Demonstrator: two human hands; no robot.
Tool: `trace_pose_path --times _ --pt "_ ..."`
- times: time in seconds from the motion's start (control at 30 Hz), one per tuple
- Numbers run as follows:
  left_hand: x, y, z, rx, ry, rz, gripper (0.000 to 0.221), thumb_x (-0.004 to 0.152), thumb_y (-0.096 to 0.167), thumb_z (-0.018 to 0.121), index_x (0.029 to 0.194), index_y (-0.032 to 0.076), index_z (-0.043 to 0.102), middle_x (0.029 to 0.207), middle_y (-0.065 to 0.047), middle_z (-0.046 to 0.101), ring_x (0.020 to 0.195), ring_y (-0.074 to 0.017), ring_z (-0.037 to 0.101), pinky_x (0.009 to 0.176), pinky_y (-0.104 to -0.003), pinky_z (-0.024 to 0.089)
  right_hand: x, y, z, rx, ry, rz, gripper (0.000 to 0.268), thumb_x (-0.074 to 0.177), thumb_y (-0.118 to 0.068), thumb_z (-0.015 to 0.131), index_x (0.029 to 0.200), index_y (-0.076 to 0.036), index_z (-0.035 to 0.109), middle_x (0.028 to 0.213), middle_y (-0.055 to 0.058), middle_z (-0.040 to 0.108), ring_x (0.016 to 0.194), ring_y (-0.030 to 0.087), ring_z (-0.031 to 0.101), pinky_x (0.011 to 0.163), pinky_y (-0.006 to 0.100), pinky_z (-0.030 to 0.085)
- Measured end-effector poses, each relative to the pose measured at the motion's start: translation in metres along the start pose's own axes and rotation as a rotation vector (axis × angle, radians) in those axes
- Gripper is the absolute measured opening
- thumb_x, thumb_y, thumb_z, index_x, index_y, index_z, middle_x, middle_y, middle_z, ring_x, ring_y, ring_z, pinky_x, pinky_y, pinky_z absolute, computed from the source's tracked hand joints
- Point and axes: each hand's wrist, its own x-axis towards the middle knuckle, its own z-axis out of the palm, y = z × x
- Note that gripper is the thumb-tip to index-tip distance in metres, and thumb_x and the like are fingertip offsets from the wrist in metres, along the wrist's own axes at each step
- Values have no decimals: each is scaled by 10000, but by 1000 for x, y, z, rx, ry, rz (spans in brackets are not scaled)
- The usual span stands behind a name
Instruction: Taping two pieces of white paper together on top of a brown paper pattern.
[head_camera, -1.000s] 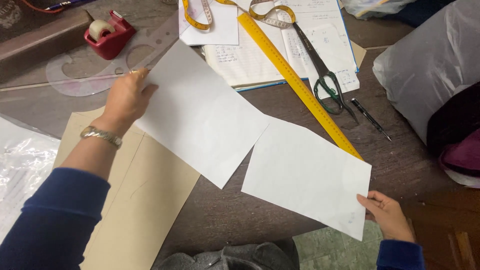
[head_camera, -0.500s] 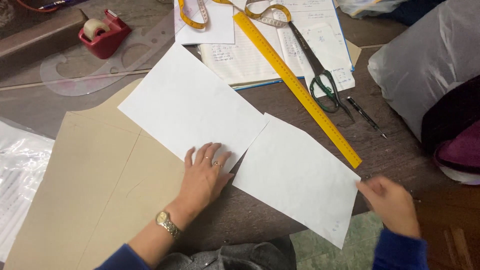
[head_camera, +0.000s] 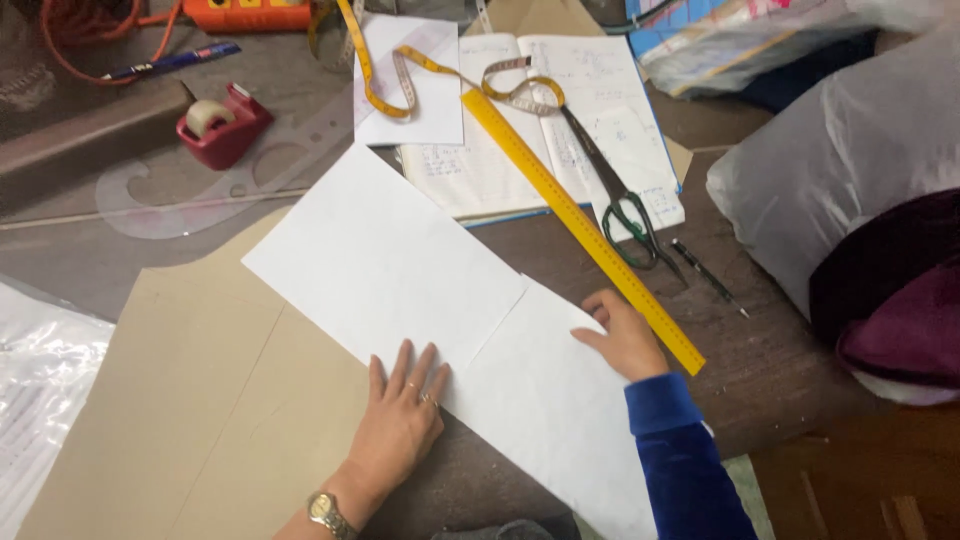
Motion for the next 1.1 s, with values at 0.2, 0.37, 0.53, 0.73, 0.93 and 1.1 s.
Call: trace_pose_path --times 0.2,0.37,0.53,0.73,0.93,1.1 --pt "10 3 7 -18 171 52 529 866 273 580 1341 61 486 1451 -205 395 1355 -466 299 1020 -736 208 -16 20 -3 45 -108 96 235 805 -309 772 787 -126 626 768 -15 574 735 116 522 684 269 392" --pt "12 6 25 40 300 100 632 824 465 683 1366 201 492 1463 -147 411 1353 -417 330 967 -763 221 -19 20 -4 79 -110 124 303 803 -287 816 678 -125 593 632 -6 424 619 107 410 592 247 306" --pt "12 1 48 225 438 121 727 918 720 379 1491 289 259 1557 -123 274 1439 -352 272 1052 -746 167 3 41 5 74 -308 307 407 878 -339 796 772 -113 476 745 21 303 693 146 349 681 234 258" --pt "11 -2 43 190 381 152 730 895 663 530 1482 276 333 1565 -134 262 1451 -396 218 1030 -765 132 0 22 -2 102 -281 251 420 878 -398 766 737 -139 467 732 -5 329 653 135 355 631 266 266" --pt "16 7 3 -89 104 146 638 742 421 721 1318 192 569 1470 -171 379 1358 -447 259 931 -840 144 -13 -16 -19 27 -264 240 363 853 -443 709 784 -142 517 757 -1 453 725 134 449 690 239 328" --pt "17 9 -8 -154 145 117 572 742 327 695 1275 150 590 1446 -169 405 1373 -423 262 961 -827 131 -16 -8 -14 79 -254 170 337 883 -407 683 763 -148 506 701 -15 367 662 117 364 623 261 272"
